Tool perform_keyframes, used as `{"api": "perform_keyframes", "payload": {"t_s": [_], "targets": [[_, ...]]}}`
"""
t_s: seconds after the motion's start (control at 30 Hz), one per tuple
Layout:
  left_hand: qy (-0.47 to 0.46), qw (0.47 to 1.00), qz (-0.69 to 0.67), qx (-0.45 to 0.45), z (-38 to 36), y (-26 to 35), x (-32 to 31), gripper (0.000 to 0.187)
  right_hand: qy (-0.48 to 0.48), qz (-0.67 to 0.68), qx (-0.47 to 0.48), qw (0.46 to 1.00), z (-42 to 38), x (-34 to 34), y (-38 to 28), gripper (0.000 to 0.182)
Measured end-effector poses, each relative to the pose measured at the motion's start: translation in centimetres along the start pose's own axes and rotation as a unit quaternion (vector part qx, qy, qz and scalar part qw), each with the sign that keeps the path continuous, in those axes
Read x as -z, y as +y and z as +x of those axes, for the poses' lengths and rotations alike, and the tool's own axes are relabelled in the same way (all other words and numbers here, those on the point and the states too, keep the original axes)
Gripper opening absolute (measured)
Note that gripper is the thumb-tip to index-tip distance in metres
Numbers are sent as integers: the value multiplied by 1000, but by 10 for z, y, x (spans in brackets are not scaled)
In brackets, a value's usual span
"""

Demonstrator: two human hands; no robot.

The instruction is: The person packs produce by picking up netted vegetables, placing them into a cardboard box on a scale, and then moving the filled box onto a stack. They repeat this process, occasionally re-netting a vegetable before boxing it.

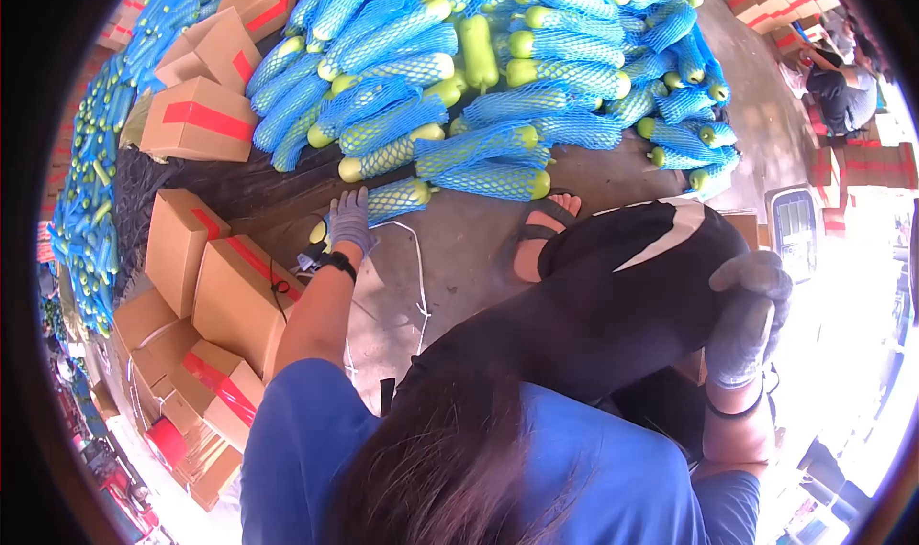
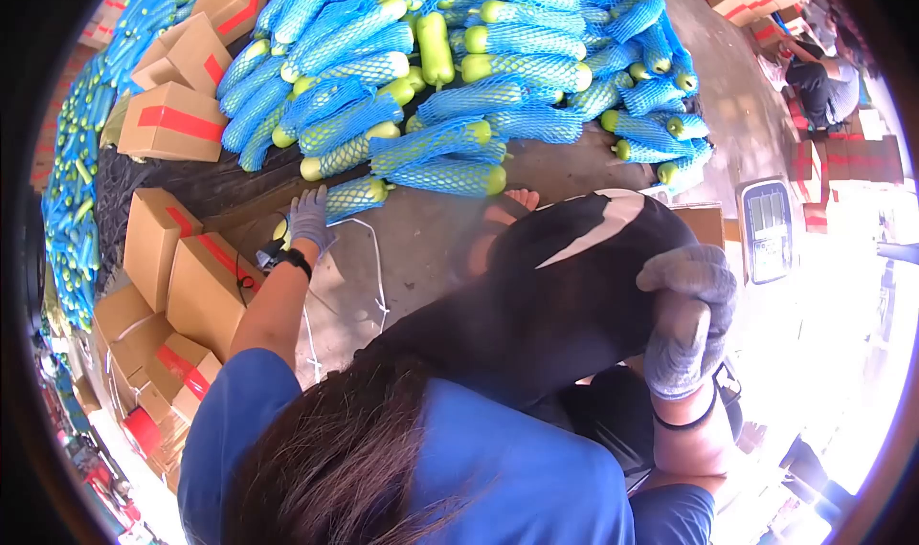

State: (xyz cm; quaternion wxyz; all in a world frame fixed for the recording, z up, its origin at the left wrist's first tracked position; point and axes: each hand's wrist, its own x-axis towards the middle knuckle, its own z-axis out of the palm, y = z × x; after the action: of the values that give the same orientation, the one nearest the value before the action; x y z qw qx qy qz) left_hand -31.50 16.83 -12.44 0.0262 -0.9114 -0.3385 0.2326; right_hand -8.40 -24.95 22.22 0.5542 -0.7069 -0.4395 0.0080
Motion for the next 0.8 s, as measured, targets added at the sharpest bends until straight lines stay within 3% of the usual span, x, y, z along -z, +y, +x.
{"api": "perform_keyframes", "payload": {"t_s": [0.03,0.07,0.17,0.23,0.27,0.33,0.37,0.43,0.5,0.57,0.63,0.77,0.8], "targets": [[34,999,14,-9,18,1,-14,97,5,-6,2,1000,4,0,-1,35],[11,1000,-13,14,32,5,-11,81,-19,-30,-2,999,6,2,-5,35],[-33,999,-31,26,30,13,15,66,-57,-30,-18,998,12,12,-14,37],[12,998,-53,12,-2,12,44,62,8,148,-152,977,10,27,-16,39],[56,996,-71,-12,-19,10,63,64,21,184,-161,969,11,38,-13,35],[149,984,-81,-50,-43,6,97,70,77,160,-173,969,12,51,-12,33],[154,984,-76,-56,-52,4,115,70,122,137,-192,964,13,57,-12,31],[407,897,-109,-132,-69,7,162,69,106,129,-152,974,24,66,-15,30],[514,820,-158,-197,-83,28,233,67,-21,41,-112,993,44,64,-35,32],[571,756,-171,-271,-113,62,309,64,-99,0,-65,993,59,62,-48,44],[608,680,-181,-366,-142,104,373,63,-123,53,-147,980,62,56,-71,65],[642,594,-67,-481,-197,196,455,60,-203,-161,-94,961,63,80,-99,98],[655,563,-36,-503,-200,221,463,62,-167,-192,-139,957,52,91,-95,94]]}}
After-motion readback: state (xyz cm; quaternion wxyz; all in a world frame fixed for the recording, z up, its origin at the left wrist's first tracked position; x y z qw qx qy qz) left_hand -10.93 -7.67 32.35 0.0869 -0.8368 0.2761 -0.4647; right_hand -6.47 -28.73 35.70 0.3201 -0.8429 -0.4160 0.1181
